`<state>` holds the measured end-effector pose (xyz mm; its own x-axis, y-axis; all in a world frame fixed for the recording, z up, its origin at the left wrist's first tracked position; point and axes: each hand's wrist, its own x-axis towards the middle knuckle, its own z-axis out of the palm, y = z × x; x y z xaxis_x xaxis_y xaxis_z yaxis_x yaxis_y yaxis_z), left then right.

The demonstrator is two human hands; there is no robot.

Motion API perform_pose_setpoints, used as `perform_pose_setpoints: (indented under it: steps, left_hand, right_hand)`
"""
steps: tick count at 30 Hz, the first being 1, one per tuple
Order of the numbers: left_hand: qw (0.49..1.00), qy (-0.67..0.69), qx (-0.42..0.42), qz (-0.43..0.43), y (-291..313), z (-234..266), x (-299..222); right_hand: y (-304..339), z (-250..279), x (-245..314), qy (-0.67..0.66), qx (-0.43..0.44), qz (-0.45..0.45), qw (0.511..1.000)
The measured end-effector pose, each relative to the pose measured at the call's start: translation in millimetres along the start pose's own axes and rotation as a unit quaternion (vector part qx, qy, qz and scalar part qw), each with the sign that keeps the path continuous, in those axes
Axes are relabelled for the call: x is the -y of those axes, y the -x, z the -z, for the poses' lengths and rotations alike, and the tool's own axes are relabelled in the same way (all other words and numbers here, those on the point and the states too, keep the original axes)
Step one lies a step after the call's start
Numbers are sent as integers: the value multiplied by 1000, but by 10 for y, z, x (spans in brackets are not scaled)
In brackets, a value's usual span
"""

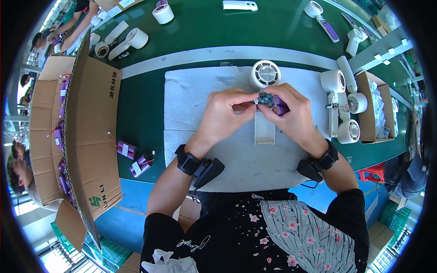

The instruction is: Assembling small electronic components by attaching circuit boards to battery units at a factory workbench.

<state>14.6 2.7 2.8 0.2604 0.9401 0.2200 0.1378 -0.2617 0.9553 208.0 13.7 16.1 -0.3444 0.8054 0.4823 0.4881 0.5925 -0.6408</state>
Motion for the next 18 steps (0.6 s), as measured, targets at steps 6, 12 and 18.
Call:
perform_pose_setpoints:
  steps: [6,12,18]
  left_hand:
    - [999,-31,4,-20,-2,6,3]
    - [996,-74,7,-44,-15,7,2]
    - [994,-95,-15,-60,-38,-32,-9]
  right_hand:
    - [3,-8,-56,-5,1,18,1000]
    - [1,11,-58,1,10,7,1000]
    - [-1,11,-50,6,12,-4,1000]
